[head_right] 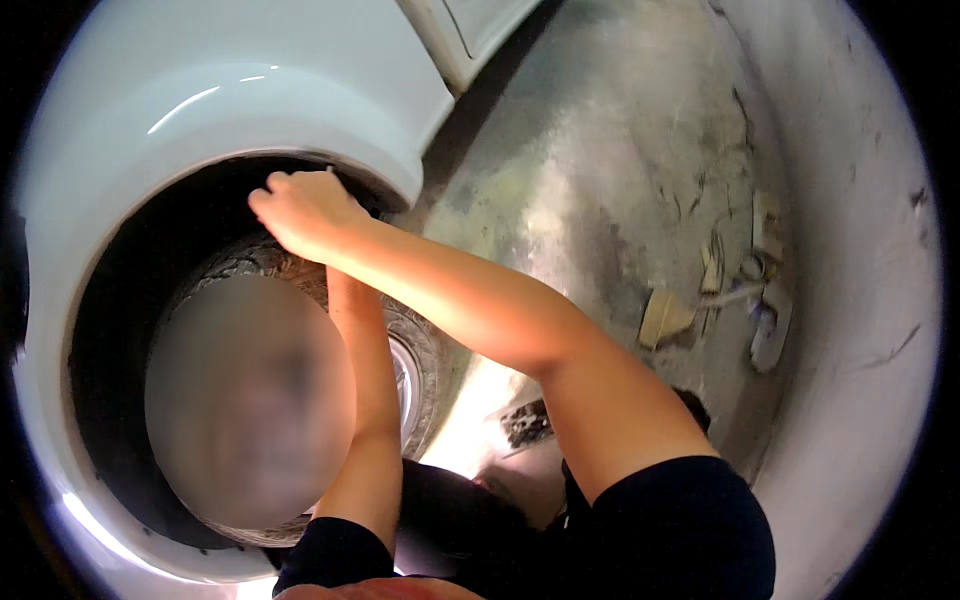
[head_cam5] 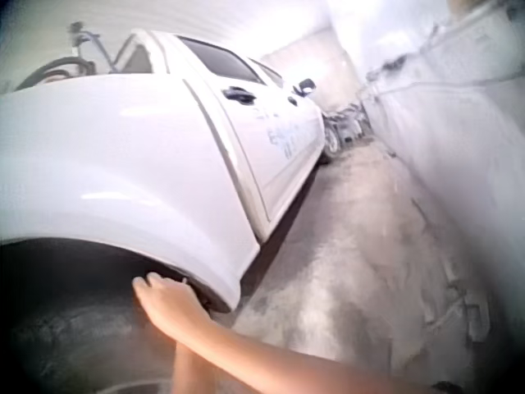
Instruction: The person is working on the wheel well of a white car, using a wrench to tighten bolts. They are sitting on the floor and manipulating tools to secure the wheel well liner.
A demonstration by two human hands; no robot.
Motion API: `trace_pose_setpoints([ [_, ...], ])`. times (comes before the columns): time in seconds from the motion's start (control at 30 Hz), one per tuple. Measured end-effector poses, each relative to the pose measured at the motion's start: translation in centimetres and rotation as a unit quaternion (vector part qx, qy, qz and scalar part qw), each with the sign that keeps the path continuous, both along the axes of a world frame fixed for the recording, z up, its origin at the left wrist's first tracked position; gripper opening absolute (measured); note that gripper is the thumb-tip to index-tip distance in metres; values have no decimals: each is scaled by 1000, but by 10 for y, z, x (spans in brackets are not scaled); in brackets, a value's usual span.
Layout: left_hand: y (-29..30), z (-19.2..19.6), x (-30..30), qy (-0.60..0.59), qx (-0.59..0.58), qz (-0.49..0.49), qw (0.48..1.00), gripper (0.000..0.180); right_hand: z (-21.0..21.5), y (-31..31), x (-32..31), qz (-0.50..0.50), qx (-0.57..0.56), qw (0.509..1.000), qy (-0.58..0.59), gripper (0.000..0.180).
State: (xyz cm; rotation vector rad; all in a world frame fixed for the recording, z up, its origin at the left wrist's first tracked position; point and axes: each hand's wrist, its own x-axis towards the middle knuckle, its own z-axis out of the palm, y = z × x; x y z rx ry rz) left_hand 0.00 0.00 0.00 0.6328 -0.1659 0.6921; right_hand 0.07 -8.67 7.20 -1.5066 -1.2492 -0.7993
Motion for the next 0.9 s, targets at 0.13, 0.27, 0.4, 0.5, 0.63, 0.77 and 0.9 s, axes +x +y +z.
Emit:
trace_pose_setpoints([
  [0.13, 3, -3, -2, 10, 27, -24, 999, 53, 4, -1, -6, -18, -49, 999, -3, 6],
  [0.27, 5, -6, 8, -5, 23, -55, 998, 54, -1, -7, 10, -33, 13, 999, 22, 9],
  [0.4, 7, -12, 3, -29, 23, -76, 996, 54, 4, -20, 10, -21, -43, 999, 24, 10],
  [0.5, 8, -17, 4, -50, 16, -91, 994, 55, 9, -28, 6, -45, -79, 995, 29, 12],
  [0.63, 9, -15, 3, -72, 20, -103, 992, 56, 12, -34, -6, -99, -135, 984, 55, 13],
  [0.77, -12, -1, 5, -83, 51, -99, 990, 57, 17, -63, -7, -134, -243, 957, 86, 10],
  [0.9, -22, 21, 2, 105, -138, 60, 983, 48, 13, -77, 3, -148, -353, 922, 65, 9],
])
